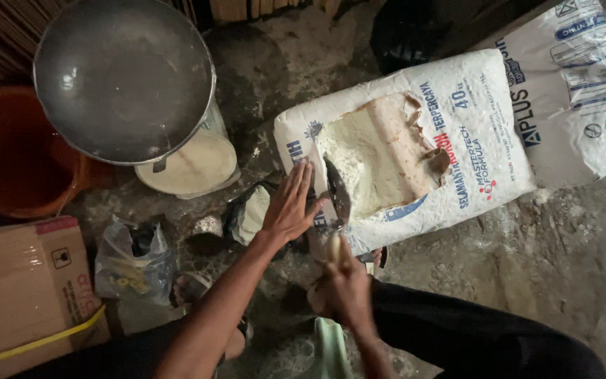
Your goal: The person scoops white powder from a large bag using a trowel and transfers it into a black plastic bag. The person repeatedly scoops and deposits the powder, gradually filling the black bag.
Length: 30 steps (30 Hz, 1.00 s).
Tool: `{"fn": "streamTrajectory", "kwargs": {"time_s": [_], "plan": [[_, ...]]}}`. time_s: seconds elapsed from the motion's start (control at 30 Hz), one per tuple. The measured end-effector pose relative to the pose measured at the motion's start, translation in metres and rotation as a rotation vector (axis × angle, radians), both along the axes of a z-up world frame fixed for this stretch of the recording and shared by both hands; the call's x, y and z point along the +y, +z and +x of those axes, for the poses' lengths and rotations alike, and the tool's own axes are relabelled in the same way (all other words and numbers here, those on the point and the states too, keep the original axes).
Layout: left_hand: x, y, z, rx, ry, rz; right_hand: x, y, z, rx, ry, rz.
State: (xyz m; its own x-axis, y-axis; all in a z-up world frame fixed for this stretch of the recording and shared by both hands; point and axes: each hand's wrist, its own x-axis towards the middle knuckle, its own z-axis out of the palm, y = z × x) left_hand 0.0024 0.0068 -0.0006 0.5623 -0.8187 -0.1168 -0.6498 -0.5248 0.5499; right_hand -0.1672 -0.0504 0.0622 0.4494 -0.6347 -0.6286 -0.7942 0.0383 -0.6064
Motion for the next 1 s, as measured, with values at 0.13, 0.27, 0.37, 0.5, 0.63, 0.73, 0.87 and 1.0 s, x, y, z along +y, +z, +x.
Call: {"fn": "streamTrajectory", "kwargs": {"time_s": [0.13, 0.27, 0.37, 0.5, 0.63, 0.73, 0.87, 1.0], "plan": [[-0.004, -0.011, 0.003, -0.04, 0.006, -0.056, -0.054, 0.059, 0.0, -0.008, -0.132, 0.306], [-0.008, -0.007, 0.002, -0.033, 0.005, -0.013, -0.094, 0.114, -0.011, -0.071, -0.202, 0.508], [-0.009, -0.015, -0.003, -0.083, 0.005, -0.158, -0.107, 0.111, -0.018, -0.07, -0.313, 0.415], [-0.023, -0.015, -0.01, -0.07, 0.005, -0.083, -0.097, 0.072, -0.014, -0.059, -0.333, 0.372], [-0.029, -0.027, -0.017, -0.069, 0.047, -0.064, -0.074, 0.044, 0.005, -0.176, -0.2, 0.295], [-0.029, -0.022, -0.017, -0.094, 0.057, -0.096, -0.071, 0.015, 0.003, -0.286, -0.258, 0.307], [-0.025, -0.013, -0.011, 0.049, 0.037, -0.099, -0.067, 0.026, 0.004, -0.237, -0.327, 0.472], [-0.025, -0.018, -0.012, -0.055, 0.047, -0.142, -0.069, 0.01, 0.004, -0.336, -0.358, 0.585]]}}
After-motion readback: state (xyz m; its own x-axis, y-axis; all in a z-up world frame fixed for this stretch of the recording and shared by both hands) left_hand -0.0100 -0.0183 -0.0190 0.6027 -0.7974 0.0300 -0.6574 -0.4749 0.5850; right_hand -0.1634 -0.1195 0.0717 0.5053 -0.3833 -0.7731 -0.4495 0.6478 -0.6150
